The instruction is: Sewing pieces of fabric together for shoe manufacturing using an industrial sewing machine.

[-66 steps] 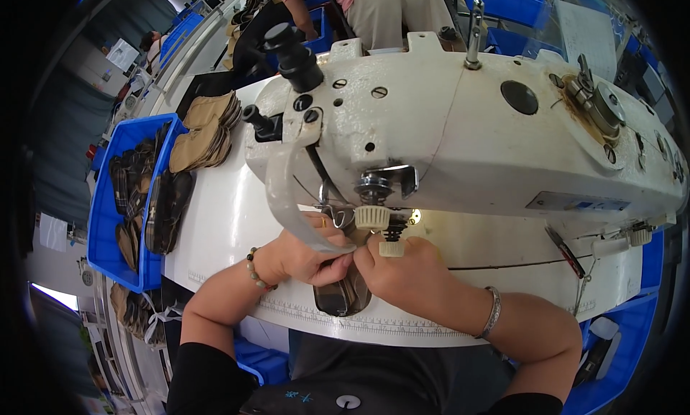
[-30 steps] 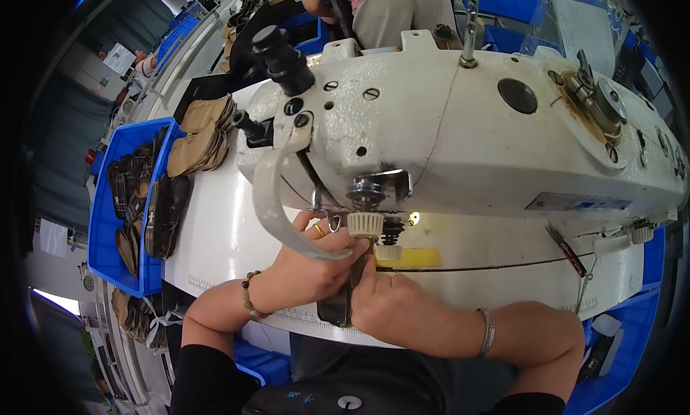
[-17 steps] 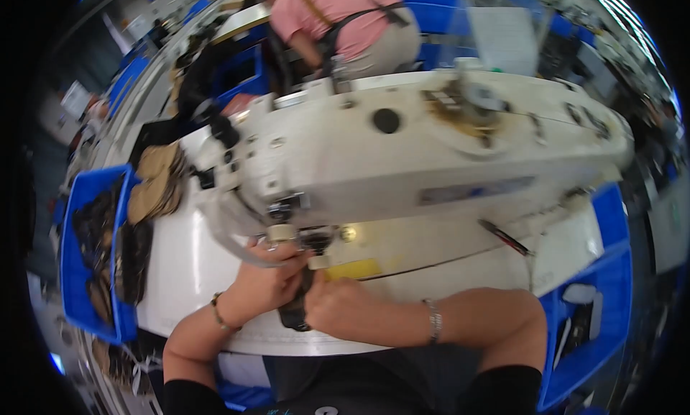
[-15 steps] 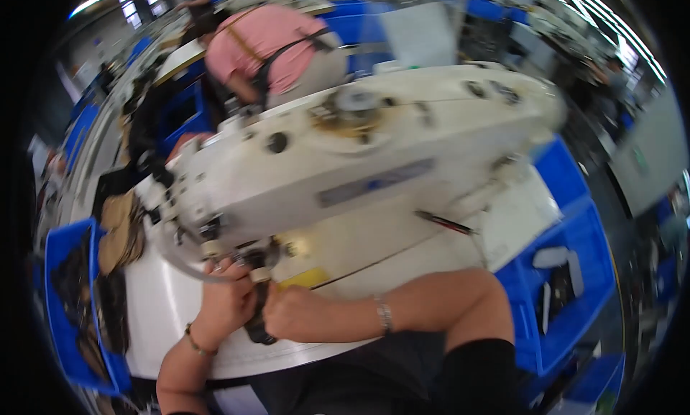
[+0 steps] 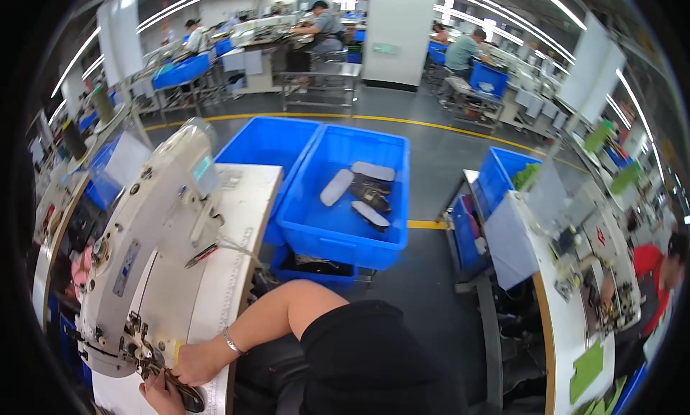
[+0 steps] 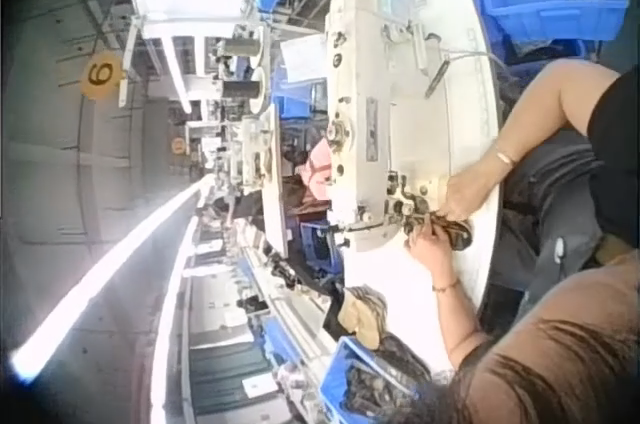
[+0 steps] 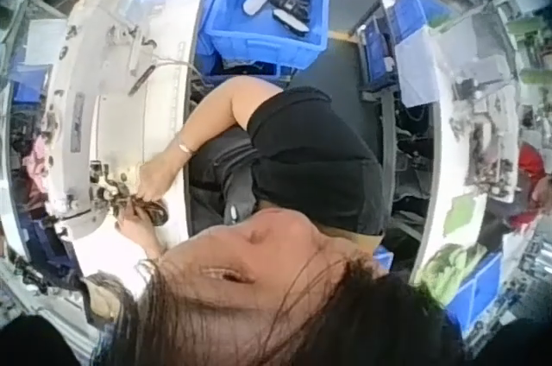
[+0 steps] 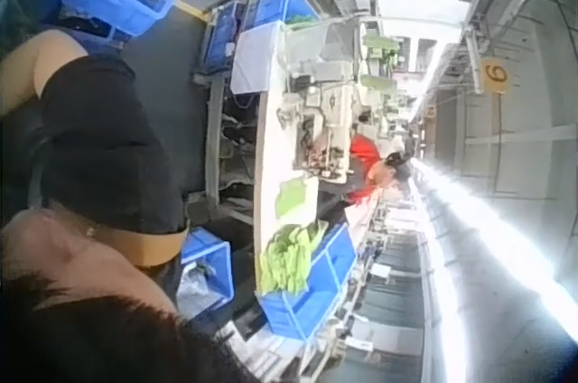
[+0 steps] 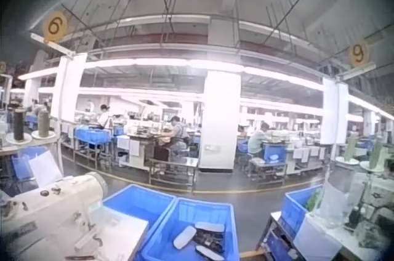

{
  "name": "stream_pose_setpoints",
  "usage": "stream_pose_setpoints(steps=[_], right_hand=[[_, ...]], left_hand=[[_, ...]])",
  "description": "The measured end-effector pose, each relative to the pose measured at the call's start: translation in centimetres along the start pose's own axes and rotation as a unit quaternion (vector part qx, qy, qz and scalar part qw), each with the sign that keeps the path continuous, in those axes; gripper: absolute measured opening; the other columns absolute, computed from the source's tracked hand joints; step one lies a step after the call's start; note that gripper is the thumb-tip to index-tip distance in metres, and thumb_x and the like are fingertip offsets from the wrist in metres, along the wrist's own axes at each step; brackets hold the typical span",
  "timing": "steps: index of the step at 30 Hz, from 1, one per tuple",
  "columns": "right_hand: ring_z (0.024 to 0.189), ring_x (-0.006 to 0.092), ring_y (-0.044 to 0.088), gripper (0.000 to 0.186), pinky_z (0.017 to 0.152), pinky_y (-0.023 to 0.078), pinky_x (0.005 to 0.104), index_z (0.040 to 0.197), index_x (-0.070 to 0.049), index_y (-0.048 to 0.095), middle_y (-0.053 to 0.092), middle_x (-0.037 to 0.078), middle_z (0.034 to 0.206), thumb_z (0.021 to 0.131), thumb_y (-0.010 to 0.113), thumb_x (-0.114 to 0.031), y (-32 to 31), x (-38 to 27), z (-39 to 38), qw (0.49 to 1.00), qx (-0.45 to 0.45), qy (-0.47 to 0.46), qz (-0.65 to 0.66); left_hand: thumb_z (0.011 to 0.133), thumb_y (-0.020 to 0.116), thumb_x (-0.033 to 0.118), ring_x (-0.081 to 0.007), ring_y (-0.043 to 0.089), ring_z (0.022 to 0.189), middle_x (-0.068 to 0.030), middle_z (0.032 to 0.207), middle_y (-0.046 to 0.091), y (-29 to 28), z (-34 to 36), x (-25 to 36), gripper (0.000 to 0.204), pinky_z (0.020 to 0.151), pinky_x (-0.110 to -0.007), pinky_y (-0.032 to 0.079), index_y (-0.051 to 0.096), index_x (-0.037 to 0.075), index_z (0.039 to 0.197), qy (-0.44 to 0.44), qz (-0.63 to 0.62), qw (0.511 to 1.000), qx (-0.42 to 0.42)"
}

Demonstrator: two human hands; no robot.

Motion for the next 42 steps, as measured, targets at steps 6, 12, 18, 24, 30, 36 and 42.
stream_pose_setpoints(steps=[6, 12, 18, 24, 30, 36, 42], right_hand=[[0.07, 0.0283, 0.065, 0.02, 0.059, 0.051, 0.0428, 0.071, -0.01, 0.067, 0.063, 0.004, 0.077, 0.081, 0.065, -0.027, 0.1, -1.3, -0.1, 1.0, 0.018, 0.018, 0.009], [0.07, 0.0285, 0.065, 0.02, 0.059, 0.049, 0.0444, 0.067, -0.011, 0.069, 0.065, 0.004, 0.075, 0.078, 0.064, -0.028, 1.3, -1.2, -0.1, 0.998, 0.021, 0.031, -0.044], [0.072, 0.03, 0.066, 0.019, 0.061, 0.051, 0.045, 0.068, -0.011, 0.069, 0.067, 0.005, 0.076, 0.077, 0.064, -0.027, 1.4, -1.5, -0.7, 0.995, 0.015, 0.053, -0.086], [0.075, 0.0281, 0.064, 0.041, 0.067, 0.049, 0.0437, 0.091, -0.007, 0.073, 0.071, 0.013, 0.086, 0.096, 0.055, -0.044, -0.7, -3.5, -1.1, 0.976, -0.102, 0.184, 0.058], [0.062, 0.03, 0.052, 0.039, 0.058, 0.043, 0.0447, 0.081, -0.001, 0.069, 0.066, 0.021, 0.075, 0.089, 0.064, -0.039, 1.4, -1.3, -2.6, 0.973, -0.001, 0.206, 0.108], [0.063, 0.0305, 0.052, 0.038, 0.06, 0.044, 0.0457, 0.084, 0.001, 0.071, 0.067, 0.022, 0.077, 0.088, 0.063, -0.036, 0.7, -1.2, -2.9, 0.977, -0.017, 0.206, 0.06], [0.064, 0.0318, 0.053, 0.037, 0.061, 0.044, 0.0464, 0.084, 0.002, 0.071, 0.067, 0.022, 0.077, 0.088, 0.063, -0.034, 0.3, -1.6, -2.9, 0.971, -0.033, 0.231, 0.043]], left_hand=[[0.084, 0.068, 0.01, -0.0325, 0.067, 0.074, -0.0155, 0.084, 0.072, -0.3, -0.2, -0.1, 0.023, 0.07, -0.044, 0.051, 0.077, 0.005, 0.104, 0.044, -0.011, 0.998, 0.046], [0.087, 0.066, 0.013, -0.0321, 0.068, 0.065, -0.0163, 0.085, 0.073, 0.2, 0.1, -0.5, 0.019, 0.062, -0.042, 0.054, 0.077, 0.005, 0.1, 0.051, -0.037, 0.996, 0.061], [0.088, 0.069, 0.018, -0.0283, 0.068, 0.068, -0.0122, 0.083, 0.073, -0.7, 0.4, 0.7, 0.015, 0.062, -0.04, 0.054, 0.078, 0.009, 0.094, 0.075, 0.026, 0.995, 0.063], [0.083, 0.073, 0.014, -0.0269, 0.069, 0.077, -0.0099, 0.082, 0.073, -2.0, -0.6, 1.3, 0.008, 0.096, -0.045, 0.047, 0.078, 0.01, 0.087, 0.156, -0.015, 0.984, 0.083], [0.082, 0.07, 0.01, -0.0277, 0.068, 0.069, -0.01, 0.078, 0.072, -1.3, -0.2, 1.3, 0.008, 0.063, -0.038, 0.054, 0.077, 0.008, 0.085, 0.162, -0.063, 0.978, 0.111], [0.083, 0.068, 0.01, -0.0325, 0.066, 0.064, -0.0129, 0.074, 0.07, -0.4, 0.0, 0.4, 0.009, 0.06, -0.042, 0.054, 0.076, 0.007, 0.087, 0.143, -0.104, 0.982, 0.071], [0.086, 0.066, 0.012, -0.0345, 0.067, 0.064, -0.0141, 0.075, 0.07, -0.9, 0.1, 0.6, 0.012, 0.059, -0.043, 0.054, 0.077, 0.015, 0.09, 0.124, -0.144, 0.982, 0.015]])
Point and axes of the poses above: each hand's wrist, its own z-axis towards the middle knuckle, its own y-axis out of the palm, x = y × z, the point moved 1 cm from there along z, towards the middle knuckle
